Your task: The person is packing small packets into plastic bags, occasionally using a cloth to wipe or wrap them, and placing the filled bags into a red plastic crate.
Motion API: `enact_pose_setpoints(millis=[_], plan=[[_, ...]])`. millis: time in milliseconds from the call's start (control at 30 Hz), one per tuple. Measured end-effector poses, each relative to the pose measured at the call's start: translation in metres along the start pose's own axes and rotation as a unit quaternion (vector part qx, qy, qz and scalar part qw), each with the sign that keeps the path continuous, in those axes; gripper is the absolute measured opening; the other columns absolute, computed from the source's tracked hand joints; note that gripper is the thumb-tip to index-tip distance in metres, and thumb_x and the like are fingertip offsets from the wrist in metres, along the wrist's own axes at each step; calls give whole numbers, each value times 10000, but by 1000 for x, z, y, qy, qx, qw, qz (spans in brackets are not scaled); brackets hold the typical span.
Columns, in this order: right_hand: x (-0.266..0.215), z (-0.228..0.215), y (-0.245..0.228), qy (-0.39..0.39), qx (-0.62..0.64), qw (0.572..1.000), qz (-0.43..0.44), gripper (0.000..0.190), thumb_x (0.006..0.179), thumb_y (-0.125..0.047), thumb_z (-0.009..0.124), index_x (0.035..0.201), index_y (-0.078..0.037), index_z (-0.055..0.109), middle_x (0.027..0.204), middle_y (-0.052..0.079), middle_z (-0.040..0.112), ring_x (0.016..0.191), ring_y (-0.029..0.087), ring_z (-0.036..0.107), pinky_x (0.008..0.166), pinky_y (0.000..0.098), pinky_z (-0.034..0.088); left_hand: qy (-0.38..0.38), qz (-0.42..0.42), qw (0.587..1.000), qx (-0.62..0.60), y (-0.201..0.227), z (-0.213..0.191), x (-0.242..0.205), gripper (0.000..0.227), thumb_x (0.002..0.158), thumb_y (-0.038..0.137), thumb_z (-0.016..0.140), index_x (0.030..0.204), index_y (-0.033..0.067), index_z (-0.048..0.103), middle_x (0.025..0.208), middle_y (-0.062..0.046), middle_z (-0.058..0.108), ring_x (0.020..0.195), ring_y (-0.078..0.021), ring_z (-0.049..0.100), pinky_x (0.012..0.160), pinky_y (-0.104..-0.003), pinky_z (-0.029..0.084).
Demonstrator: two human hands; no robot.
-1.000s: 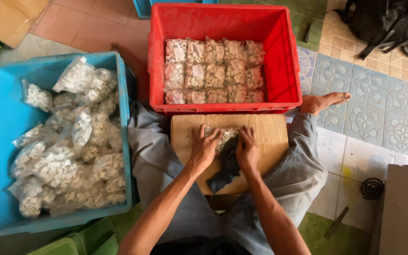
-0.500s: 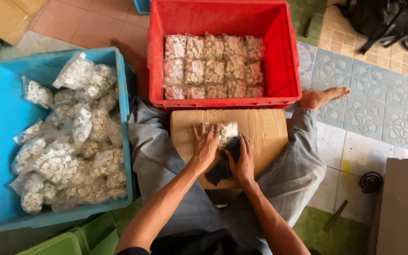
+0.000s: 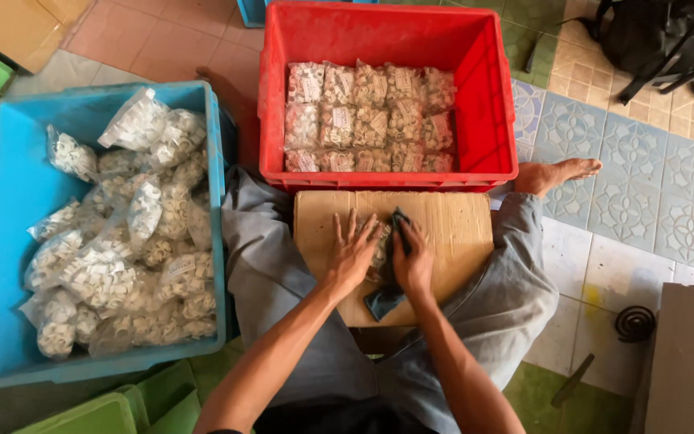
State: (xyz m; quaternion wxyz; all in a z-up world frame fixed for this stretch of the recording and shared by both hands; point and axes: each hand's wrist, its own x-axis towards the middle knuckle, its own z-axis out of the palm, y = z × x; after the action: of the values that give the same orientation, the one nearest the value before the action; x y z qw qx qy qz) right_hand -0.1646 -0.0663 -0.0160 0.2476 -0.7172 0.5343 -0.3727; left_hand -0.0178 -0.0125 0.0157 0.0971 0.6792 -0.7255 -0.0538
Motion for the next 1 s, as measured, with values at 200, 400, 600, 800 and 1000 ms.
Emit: enact_pose_setpoints(millis=[200,400,600,800,1000], plan=[[-80,-24,-46,-54,-13,998,30,471,953,-201,641,1406,-87,578,1381,323,531,1262,502,479,1061,523,428,-84,-12,996,-22,-8,28,14,1075,523,165,930,1487,161,454,1571,-78,392,1444,-483,282,1127,-783,120],[3,12,0,24,-2,1000,-13,383,1018,-164,565,1347,28,608,1278,317,608,1236,492,525,1008,541,465,-123,-21,991,-39,-12,19,18,1179,465,178,954,1513,193,414,1587,-41,375,1445,-480,290,1103,-809,130],[-3,13,-9,28,-31,998,-50,380,988,-137,600,1306,71,618,1271,323,609,1222,499,540,1044,526,447,-84,-38,996,-15,-4,2,15,812,665,146,856,1417,186,555,1501,-41,507,1411,-426,395,1148,-748,112],[-84,-2,-8,-49,-84,995,-13,477,1020,-209,529,1413,60,508,1387,307,537,1332,478,453,1121,542,351,-91,-36,995,-30,-7,20,16,986,552,171,921,1449,200,515,1504,-61,490,1353,-454,439,1127,-787,104],[5,35,40,14,-59,996,-65,403,1020,-149,537,1364,57,580,1294,310,604,1249,487,526,1064,533,420,-115,-52,989,-71,-13,20,15,1057,506,193,949,1464,190,502,1516,-33,489,1301,-413,495,1148,-755,131]])
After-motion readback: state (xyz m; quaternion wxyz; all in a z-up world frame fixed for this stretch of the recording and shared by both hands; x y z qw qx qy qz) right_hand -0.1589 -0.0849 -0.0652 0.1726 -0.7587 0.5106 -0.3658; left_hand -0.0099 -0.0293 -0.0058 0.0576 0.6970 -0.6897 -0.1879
